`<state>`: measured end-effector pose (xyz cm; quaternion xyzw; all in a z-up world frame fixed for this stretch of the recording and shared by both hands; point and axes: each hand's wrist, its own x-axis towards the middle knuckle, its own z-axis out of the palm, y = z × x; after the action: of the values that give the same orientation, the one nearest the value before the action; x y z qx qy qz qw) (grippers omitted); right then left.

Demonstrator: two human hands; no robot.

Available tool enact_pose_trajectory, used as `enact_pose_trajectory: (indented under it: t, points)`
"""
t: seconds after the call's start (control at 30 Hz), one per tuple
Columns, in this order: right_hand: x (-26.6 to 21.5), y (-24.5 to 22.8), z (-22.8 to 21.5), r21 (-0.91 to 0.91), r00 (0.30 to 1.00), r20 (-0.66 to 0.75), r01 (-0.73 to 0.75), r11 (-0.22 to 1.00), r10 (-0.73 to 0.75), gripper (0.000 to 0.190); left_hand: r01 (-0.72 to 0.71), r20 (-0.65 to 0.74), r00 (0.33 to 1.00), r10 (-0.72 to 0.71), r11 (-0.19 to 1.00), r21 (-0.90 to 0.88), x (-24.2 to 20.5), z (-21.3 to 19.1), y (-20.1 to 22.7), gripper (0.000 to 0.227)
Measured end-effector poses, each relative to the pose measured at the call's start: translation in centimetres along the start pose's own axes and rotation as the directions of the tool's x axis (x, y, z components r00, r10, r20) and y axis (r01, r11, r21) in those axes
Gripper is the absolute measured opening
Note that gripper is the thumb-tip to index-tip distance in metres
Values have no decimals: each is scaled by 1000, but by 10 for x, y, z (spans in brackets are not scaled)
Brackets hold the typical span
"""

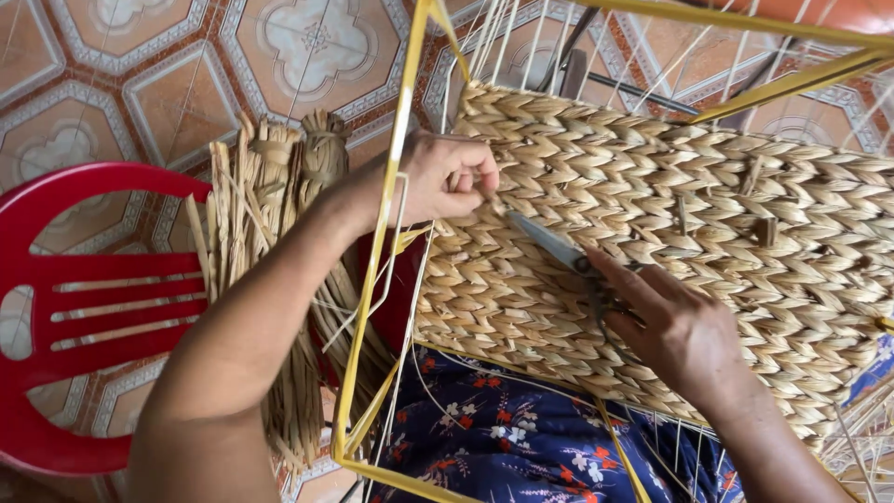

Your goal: The recorder is weaving a mat or basket base using dried plant strips and a yellow frame, occasionally using scissors to trim pieces.

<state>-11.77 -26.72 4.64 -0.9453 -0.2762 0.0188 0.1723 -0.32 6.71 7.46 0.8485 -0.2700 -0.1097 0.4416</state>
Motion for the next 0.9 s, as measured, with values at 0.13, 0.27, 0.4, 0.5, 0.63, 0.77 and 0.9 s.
enact_pose_trajectory:
  t: [0.13,0.27,0.4,0.5,0.63,0.77,0.9]
  points:
    - [0,-12,-10,-172,994,100,-32,985,50,81,155,32,986,-165,967,202,-35,-30,3,16]
    - [-3,-21,-3,-167,995,-16,91,982,-95,81,260,-297,945,-136,864,431,-87,-38,3,6]
    - [2,-21,12,-146,993,5,121,982,-122,82,450,-26,887,-461,850,273,-120,-8,0,14]
    - [1,-23,13,-179,982,188,55,982,-21,84,286,171,952,-252,934,-215,-129,30,-12,13]
    - [-9,-35,-17,-83,971,219,115,990,-95,78,145,-199,965,-170,980,-135,-116,57,8,17]
    - [-16,-30,-22,-65,977,201,88,994,-73,73,216,-278,951,-137,936,278,-107,70,15,29]
    - [-7,-30,-8,-183,990,88,124,975,-109,77,196,-331,942,-53,888,416,-106,75,14,16]
